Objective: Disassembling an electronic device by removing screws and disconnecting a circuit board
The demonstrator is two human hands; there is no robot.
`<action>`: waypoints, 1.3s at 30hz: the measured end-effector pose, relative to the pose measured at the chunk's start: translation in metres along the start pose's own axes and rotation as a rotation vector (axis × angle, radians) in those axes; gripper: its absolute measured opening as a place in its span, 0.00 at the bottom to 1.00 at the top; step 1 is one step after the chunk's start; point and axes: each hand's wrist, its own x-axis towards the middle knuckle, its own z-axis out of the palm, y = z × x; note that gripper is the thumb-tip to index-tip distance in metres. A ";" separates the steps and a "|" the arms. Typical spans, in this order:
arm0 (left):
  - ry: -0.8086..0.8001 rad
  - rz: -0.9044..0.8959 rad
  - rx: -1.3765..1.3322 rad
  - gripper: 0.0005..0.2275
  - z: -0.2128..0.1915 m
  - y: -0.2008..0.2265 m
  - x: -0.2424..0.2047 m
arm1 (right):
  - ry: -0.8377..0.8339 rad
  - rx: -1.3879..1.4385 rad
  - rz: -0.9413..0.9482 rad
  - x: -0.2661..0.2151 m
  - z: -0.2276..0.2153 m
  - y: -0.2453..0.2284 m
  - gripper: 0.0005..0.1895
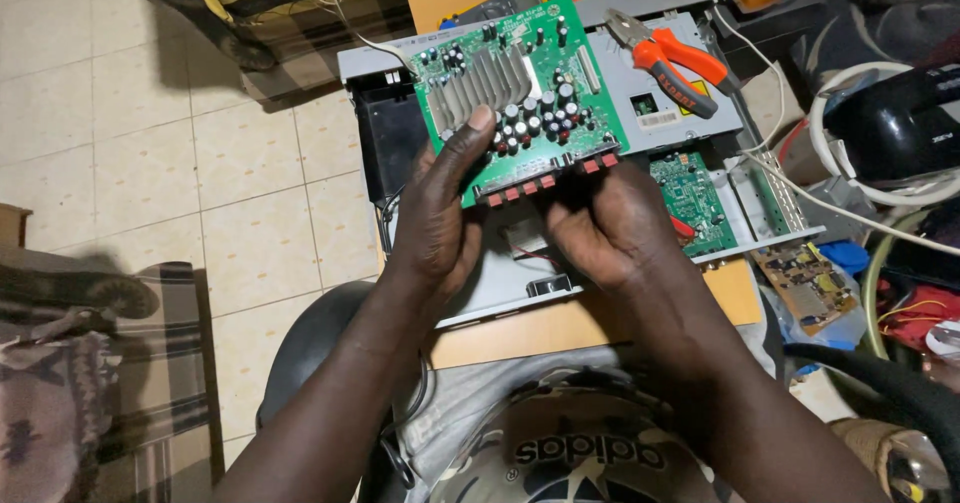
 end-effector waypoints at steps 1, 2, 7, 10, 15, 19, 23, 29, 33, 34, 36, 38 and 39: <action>0.001 -0.001 0.001 0.15 -0.003 -0.002 0.004 | 0.001 0.001 0.001 0.016 -0.021 0.000 0.09; -0.014 0.022 -0.020 0.15 -0.007 -0.003 0.007 | 0.016 0.029 0.026 0.032 -0.042 0.000 0.10; 0.074 -0.070 -0.188 0.13 0.000 0.003 0.008 | -0.044 -0.035 0.008 0.034 -0.054 -0.009 0.08; 0.071 -0.070 -0.182 0.12 -0.003 0.001 0.010 | 0.005 -0.137 0.041 0.016 -0.042 -0.016 0.12; 0.111 -0.077 -0.176 0.13 -0.018 -0.011 0.019 | 0.102 -0.157 0.021 -0.005 -0.022 -0.015 0.11; 0.124 -0.096 -0.185 0.13 -0.011 -0.006 0.017 | 0.116 -0.386 0.069 -0.017 -0.022 -0.024 0.12; 0.170 -0.102 -0.150 0.13 -0.009 -0.002 0.015 | -0.303 -1.065 0.031 -0.046 0.006 -0.033 0.09; 0.217 -0.111 -0.139 0.13 -0.025 -0.013 0.025 | -0.473 -1.919 -0.043 -0.045 0.019 -0.044 0.15; 0.213 -0.107 -0.118 0.14 -0.015 -0.008 0.021 | -0.452 -2.135 -0.046 -0.045 0.035 -0.055 0.14; 0.214 -0.106 -0.120 0.14 -0.019 -0.010 0.023 | -0.453 -2.137 -0.045 -0.044 0.037 -0.058 0.14; 0.209 -0.111 -0.116 0.15 -0.028 -0.016 0.027 | -0.451 -2.222 -0.056 -0.042 0.041 -0.065 0.13; 0.207 -0.118 -0.117 0.15 -0.030 -0.016 0.027 | -0.442 -2.249 -0.066 -0.033 0.039 -0.071 0.13; 0.204 -0.126 -0.117 0.15 -0.030 -0.016 0.028 | -0.432 -2.274 -0.076 -0.028 0.038 -0.075 0.13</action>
